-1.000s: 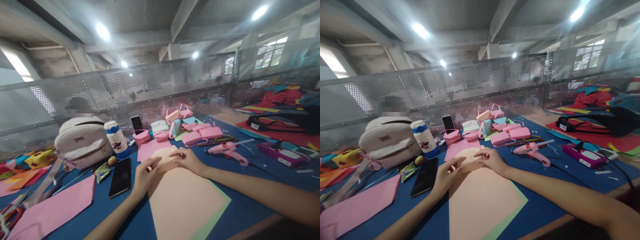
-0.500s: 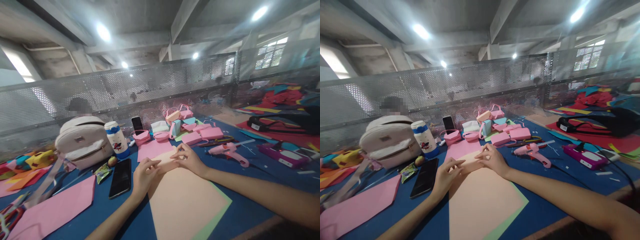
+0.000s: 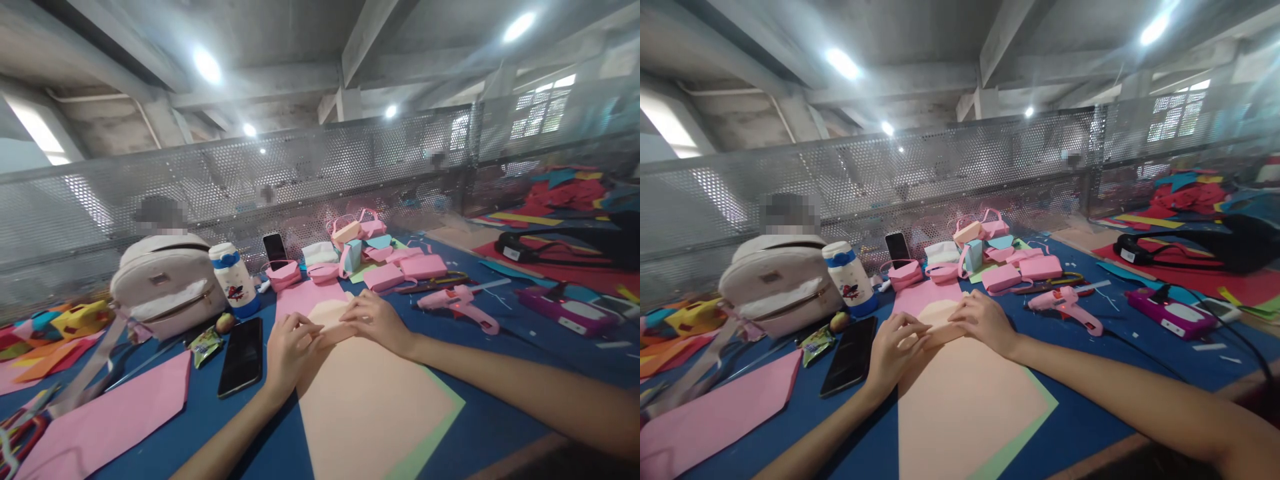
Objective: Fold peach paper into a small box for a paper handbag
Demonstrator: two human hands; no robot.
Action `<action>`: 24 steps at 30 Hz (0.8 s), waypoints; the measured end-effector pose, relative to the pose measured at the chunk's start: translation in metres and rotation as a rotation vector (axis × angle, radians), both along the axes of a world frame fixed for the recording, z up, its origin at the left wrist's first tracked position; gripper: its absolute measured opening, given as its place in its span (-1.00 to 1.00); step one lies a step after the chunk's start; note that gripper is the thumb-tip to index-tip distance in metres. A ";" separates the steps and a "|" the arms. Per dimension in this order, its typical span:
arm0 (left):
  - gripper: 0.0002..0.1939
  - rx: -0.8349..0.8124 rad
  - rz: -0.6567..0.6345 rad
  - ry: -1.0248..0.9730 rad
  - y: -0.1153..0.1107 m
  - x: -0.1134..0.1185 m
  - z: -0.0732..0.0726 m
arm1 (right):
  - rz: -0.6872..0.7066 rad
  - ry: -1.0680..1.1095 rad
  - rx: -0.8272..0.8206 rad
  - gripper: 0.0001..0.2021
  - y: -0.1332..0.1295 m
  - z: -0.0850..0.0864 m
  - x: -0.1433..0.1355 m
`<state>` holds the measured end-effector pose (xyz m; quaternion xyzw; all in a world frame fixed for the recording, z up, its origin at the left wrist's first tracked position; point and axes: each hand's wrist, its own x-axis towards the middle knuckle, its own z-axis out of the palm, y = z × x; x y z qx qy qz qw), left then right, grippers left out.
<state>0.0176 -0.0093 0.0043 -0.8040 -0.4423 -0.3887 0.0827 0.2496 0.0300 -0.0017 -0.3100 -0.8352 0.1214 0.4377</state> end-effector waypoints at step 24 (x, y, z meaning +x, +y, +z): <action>-0.89 -0.099 0.037 0.038 -0.005 0.017 0.005 | -0.080 -0.083 0.126 -0.92 -0.011 0.002 -0.024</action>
